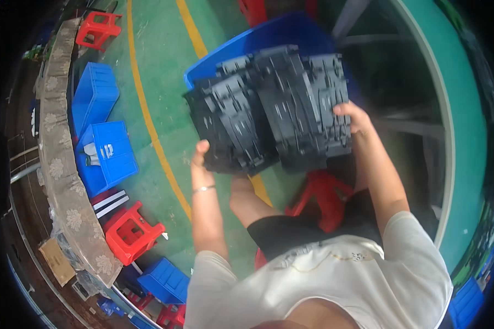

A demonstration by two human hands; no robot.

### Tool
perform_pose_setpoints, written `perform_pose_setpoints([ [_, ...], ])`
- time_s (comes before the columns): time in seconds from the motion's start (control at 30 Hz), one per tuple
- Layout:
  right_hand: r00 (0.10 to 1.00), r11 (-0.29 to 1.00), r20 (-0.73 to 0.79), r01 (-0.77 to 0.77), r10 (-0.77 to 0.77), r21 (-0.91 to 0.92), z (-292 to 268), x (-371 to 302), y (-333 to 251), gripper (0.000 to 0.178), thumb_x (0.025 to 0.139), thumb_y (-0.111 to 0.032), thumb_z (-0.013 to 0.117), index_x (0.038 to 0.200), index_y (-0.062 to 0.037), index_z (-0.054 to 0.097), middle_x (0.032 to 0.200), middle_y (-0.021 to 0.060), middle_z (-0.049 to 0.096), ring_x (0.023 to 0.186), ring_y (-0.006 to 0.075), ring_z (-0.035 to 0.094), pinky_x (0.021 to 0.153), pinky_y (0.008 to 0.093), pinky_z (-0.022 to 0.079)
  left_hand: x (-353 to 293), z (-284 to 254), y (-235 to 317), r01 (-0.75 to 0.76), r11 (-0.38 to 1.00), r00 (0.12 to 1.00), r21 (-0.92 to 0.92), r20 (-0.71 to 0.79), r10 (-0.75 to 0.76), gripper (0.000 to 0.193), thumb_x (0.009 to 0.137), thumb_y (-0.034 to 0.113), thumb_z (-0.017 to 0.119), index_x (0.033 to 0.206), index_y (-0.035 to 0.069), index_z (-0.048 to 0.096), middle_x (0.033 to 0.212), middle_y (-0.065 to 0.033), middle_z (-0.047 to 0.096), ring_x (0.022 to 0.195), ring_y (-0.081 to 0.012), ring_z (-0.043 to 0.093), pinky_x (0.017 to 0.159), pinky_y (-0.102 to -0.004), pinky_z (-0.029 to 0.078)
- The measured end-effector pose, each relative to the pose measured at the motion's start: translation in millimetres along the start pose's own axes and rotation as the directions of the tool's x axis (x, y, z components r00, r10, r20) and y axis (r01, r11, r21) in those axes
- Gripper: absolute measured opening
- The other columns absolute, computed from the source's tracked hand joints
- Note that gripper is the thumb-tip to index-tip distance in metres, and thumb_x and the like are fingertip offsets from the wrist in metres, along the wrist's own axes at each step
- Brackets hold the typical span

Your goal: Picking up toy car chassis from a table and placing them into a blue plastic bin.

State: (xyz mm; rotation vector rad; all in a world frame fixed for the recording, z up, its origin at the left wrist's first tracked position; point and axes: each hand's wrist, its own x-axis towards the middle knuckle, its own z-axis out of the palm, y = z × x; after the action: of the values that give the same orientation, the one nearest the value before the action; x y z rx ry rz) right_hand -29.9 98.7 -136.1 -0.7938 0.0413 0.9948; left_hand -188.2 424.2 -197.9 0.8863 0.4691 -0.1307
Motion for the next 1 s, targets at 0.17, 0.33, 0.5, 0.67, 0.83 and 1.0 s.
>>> perform_pose_setpoints([
  [0.17, 0.975, 0.953, 0.012, -0.216, 0.224, -0.212, -52.1, 60.4, 39.1, 0.059, 0.058, -0.015, 0.054, 0.111, 0.0041, 0.036, 0.101, 0.0158, 0.048, 0.092, 0.0235, 0.048, 0.077, 0.0332, 0.04, 20.5, -72.0, -73.2, 0.08, 0.99, 0.996, 0.119, -0.04, -0.076, 0.081, 0.051, 0.039, 0.062, 0.113, -0.004, 0.033, 0.102, -0.0056, 0.044, 0.093, -0.0178, 0.042, 0.081, -0.0283, 0.035],
  [0.33, 0.868, 0.831, -0.187, -0.496, 0.46, -0.253, -134.8, 120.4, 63.9, 0.063, 0.056, -0.02, 0.061, 0.113, -0.0042, 0.036, 0.098, 0.0092, 0.049, 0.087, 0.0193, 0.048, 0.076, 0.0307, 0.038, 64.9, -84.7, -121.9, 0.113, 0.989, 0.979, -0.097, -0.159, -0.128, 0.07, 0.053, 0.026, 0.066, 0.109, -0.001, 0.036, 0.099, -0.0099, 0.048, 0.089, -0.0213, 0.05, 0.076, -0.0313, 0.043],
  [0.5, 0.798, 0.775, -0.273, -0.595, 0.538, -0.211, -166.6, 151.1, 102.5, 0.046, 0.062, -0.014, 0.059, 0.104, -0.005, 0.044, 0.09, 0.0061, 0.051, 0.085, 0.0171, 0.049, 0.075, 0.0291, 0.039, 86.9, -76.8, -137.3, 0.282, 0.957, 0.898, -0.061, -0.334, -0.286, 0.06, 0.058, 0.015, 0.062, 0.11, 0.0, 0.038, 0.102, -0.0094, 0.048, 0.092, -0.021, 0.048, 0.081, -0.0309, 0.038],
  [0.67, 0.788, 0.787, -0.302, -0.596, 0.536, -0.158, -156.4, 156.7, 101.3, 0.047, 0.062, -0.013, 0.059, 0.105, -0.0046, 0.043, 0.093, 0.0065, 0.051, 0.087, 0.017, 0.048, 0.076, 0.0288, 0.039, 94.5, -83.5, -138.5, 0.305, 0.948, 0.886, -0.09, -0.338, -0.317, 0.061, 0.06, 0.009, 0.06, 0.114, -0.001, 0.033, 0.11, -0.0086, 0.044, 0.101, -0.0198, 0.041, 0.087, -0.0293, 0.03],
  [0.83, 0.848, 0.797, -0.281, -0.523, 0.45, -0.302, -173.8, 139.9, 100.5, 0.046, 0.063, -0.011, 0.055, 0.106, -0.0018, 0.045, 0.102, 0.0094, 0.051, 0.093, 0.0186, 0.049, 0.081, 0.029, 0.038, 95.5, -71.6, -138.8, 0.335, 0.899, 0.88, 0.281, -0.434, -0.192, 0.054, 0.061, 0.004, 0.058, 0.11, -0.002, 0.036, 0.101, -0.0106, 0.049, 0.089, -0.0206, 0.049, 0.078, -0.0286, 0.038],
  [1.0, 0.898, 0.817, -0.197, -0.439, 0.393, -0.374, -154.2, 140.2, 72.3, 0.044, 0.065, -0.008, 0.053, 0.107, -0.0017, 0.042, 0.098, 0.008, 0.05, 0.091, 0.0176, 0.048, 0.081, 0.0274, 0.037, 96.9, -92.9, -177.8, 0.439, 0.731, 0.754, 0.522, -0.657, 0.017, 0.059, 0.058, 0.009, 0.065, 0.107, -0.002, 0.035, 0.099, -0.0135, 0.049, 0.089, -0.0211, 0.048, 0.078, -0.0278, 0.037],
])
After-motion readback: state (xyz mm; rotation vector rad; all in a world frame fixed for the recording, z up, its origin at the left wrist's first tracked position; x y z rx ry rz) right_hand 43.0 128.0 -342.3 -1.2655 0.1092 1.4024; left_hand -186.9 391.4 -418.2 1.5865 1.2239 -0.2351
